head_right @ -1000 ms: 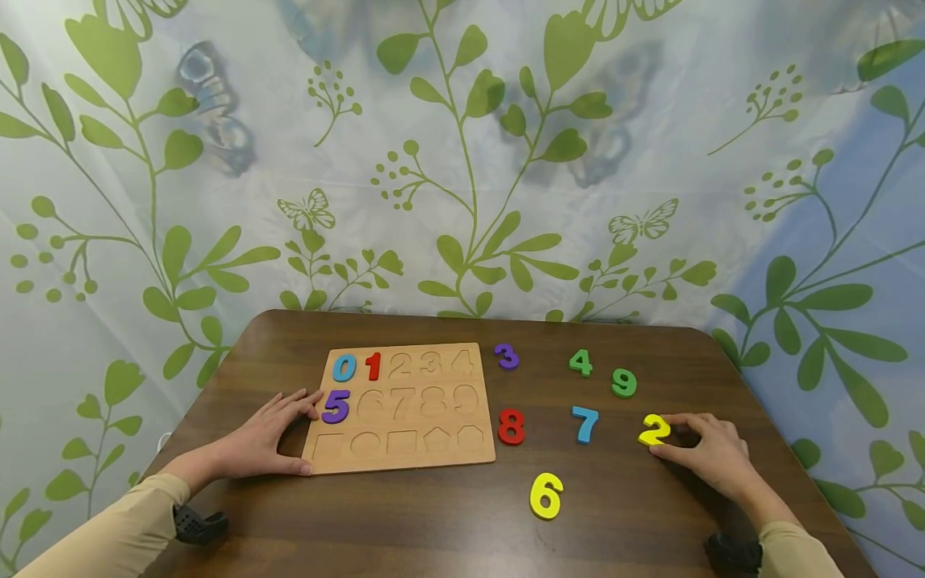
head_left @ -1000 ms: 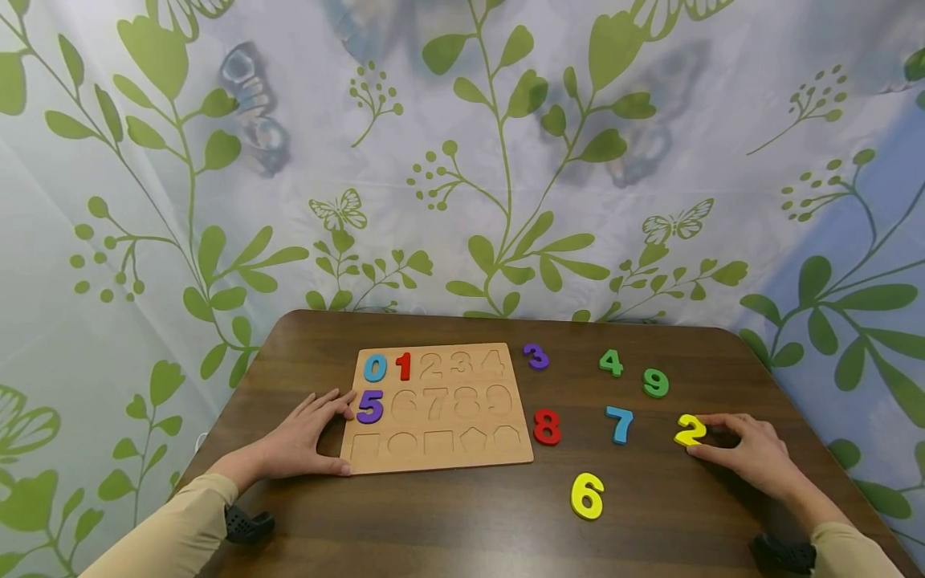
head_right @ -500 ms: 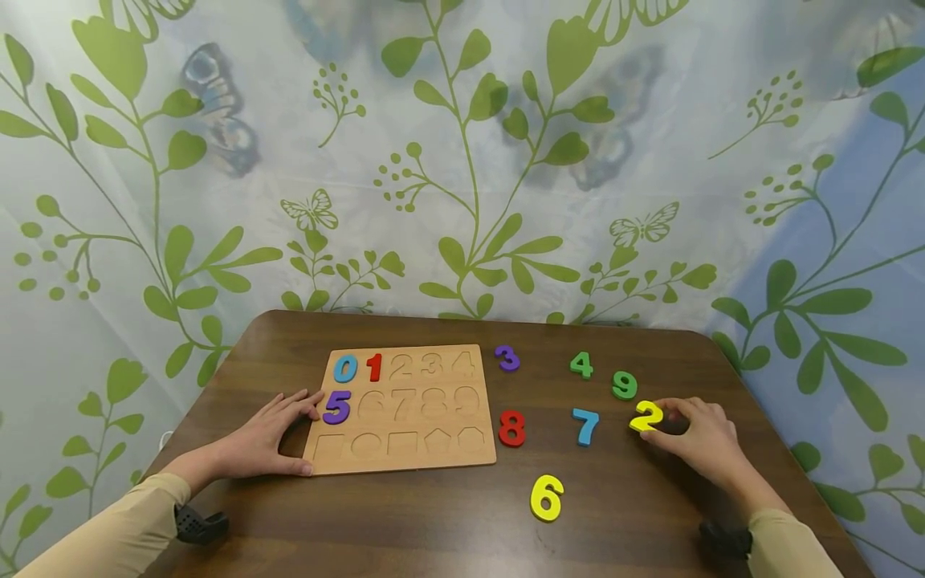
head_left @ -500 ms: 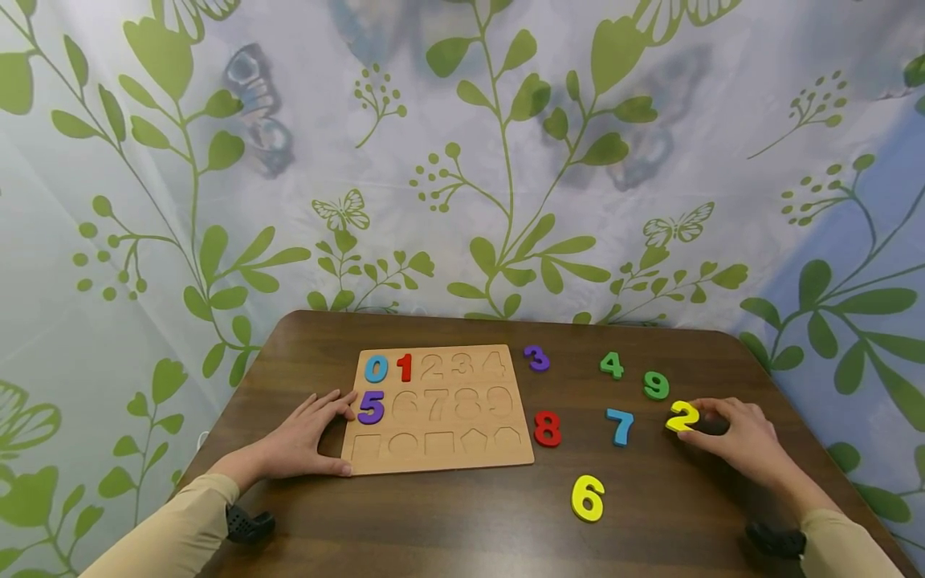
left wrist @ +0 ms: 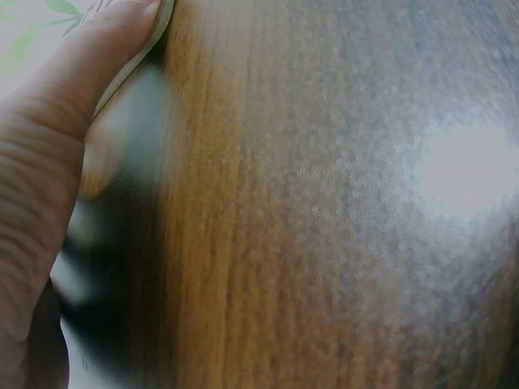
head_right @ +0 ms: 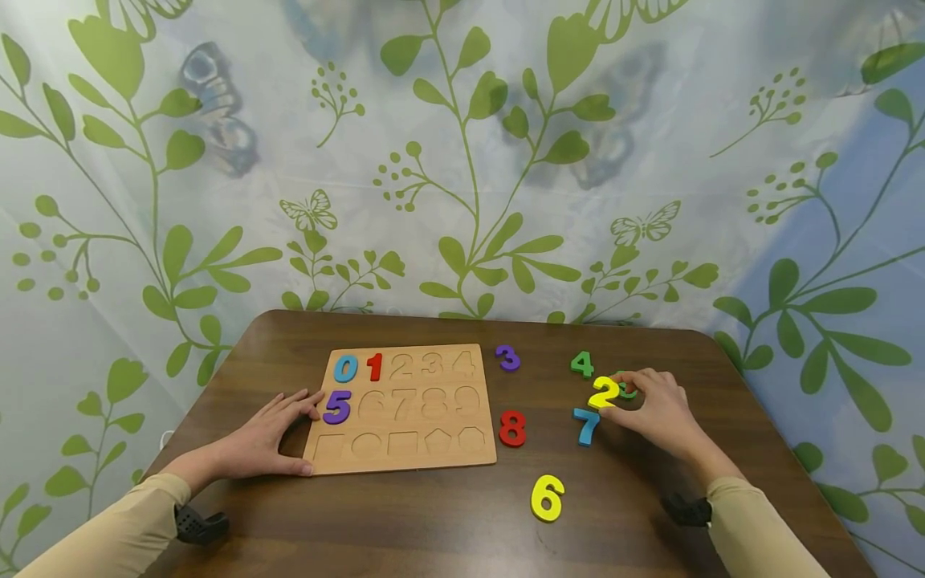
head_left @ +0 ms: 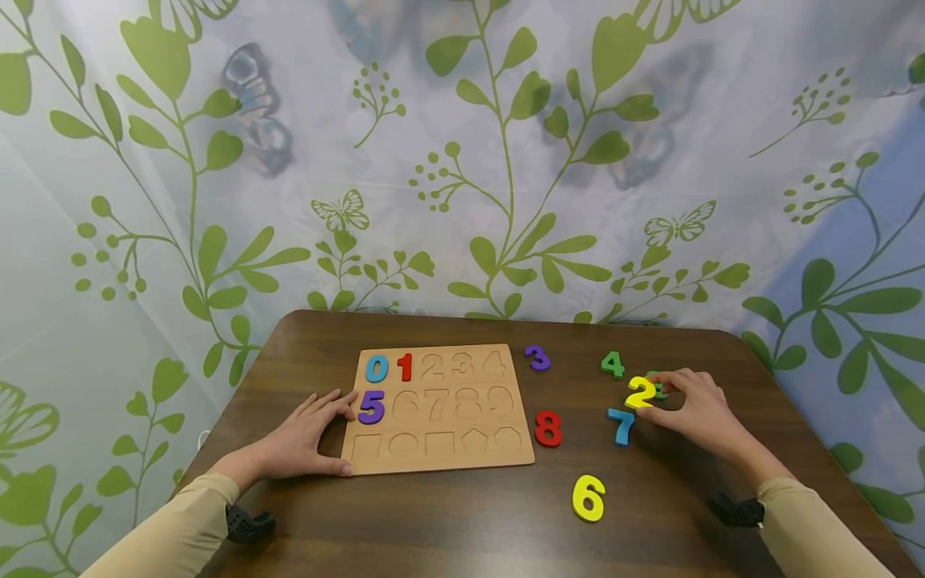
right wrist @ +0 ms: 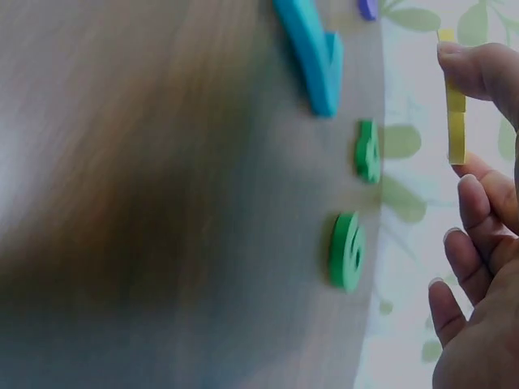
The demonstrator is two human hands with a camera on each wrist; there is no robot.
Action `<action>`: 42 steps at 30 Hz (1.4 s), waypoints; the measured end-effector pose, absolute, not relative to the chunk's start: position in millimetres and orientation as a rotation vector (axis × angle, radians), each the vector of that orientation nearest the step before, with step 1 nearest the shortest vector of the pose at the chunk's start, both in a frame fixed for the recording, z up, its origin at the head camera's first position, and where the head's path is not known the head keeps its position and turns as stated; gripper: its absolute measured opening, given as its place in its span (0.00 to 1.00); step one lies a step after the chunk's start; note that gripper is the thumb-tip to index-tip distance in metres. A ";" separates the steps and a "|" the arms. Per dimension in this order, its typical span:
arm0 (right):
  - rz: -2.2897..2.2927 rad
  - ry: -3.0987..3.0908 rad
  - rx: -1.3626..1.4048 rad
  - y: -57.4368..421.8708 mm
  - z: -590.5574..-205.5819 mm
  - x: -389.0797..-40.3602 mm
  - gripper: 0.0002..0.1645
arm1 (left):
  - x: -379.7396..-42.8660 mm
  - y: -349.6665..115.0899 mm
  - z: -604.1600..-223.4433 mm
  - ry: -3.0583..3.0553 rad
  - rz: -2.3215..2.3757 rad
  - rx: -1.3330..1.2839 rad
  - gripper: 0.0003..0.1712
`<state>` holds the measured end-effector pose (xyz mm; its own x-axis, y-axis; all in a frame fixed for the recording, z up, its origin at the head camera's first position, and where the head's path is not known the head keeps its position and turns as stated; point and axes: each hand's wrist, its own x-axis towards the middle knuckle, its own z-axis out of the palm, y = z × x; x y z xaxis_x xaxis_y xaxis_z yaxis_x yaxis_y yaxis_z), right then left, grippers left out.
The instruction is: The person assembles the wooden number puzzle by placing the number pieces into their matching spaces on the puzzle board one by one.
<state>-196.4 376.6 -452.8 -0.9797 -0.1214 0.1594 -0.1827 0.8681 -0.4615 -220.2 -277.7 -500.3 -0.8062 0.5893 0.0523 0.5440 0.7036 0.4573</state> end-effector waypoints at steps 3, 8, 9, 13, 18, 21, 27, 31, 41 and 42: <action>0.766 -2.916 0.277 364.6 -449.3 -204.5 0.41 | -220.7 -278.2 -500.9 2.808 0.708 0.937 0.44; 0.808 -2.918 0.349 343.4 -446.8 -220.0 0.41 | -221.8 -279.5 -502.9 2.808 0.708 0.938 0.43; 0.813 -2.914 0.367 338.6 -446.9 -223.2 0.40 | -221.9 -279.7 -503.3 2.808 0.705 0.936 0.43; 0.828 -2.897 0.433 316.8 -447.9 -237.1 0.38 | -221.9 -280.1 -504.5 2.801 0.709 0.928 0.43; 0.877 -2.891 0.483 285.2 -447.9 -253.5 0.35 | -220.5 -281.6 -505.7 2.804 0.721 0.923 0.42; 0.900 -2.886 0.517 266.3 -446.9 -260.3 0.35 | -219.3 -283.2 -507.5 2.816 0.724 0.934 0.42; 0.925 -2.862 0.617 235.8 -443.6 -270.9 0.33 | -216.2 -284.1 -508.6 2.812 0.720 0.932 0.42; 0.921 -2.859 0.659 218.6 -441.9 -279.1 0.33 | -216.0 -282.7 -506.4 2.811 0.735 0.924 0.42; 0.878 -2.891 0.709 186.4 -447.1 -299.3 0.33 | -220.9 -278.7 -503.3 2.805 0.720 0.932 0.43; 0.876 -2.897 0.712 183.5 -447.6 -301.3 0.33 | -221.4 -278.2 -502.9 2.805 0.722 0.933 0.43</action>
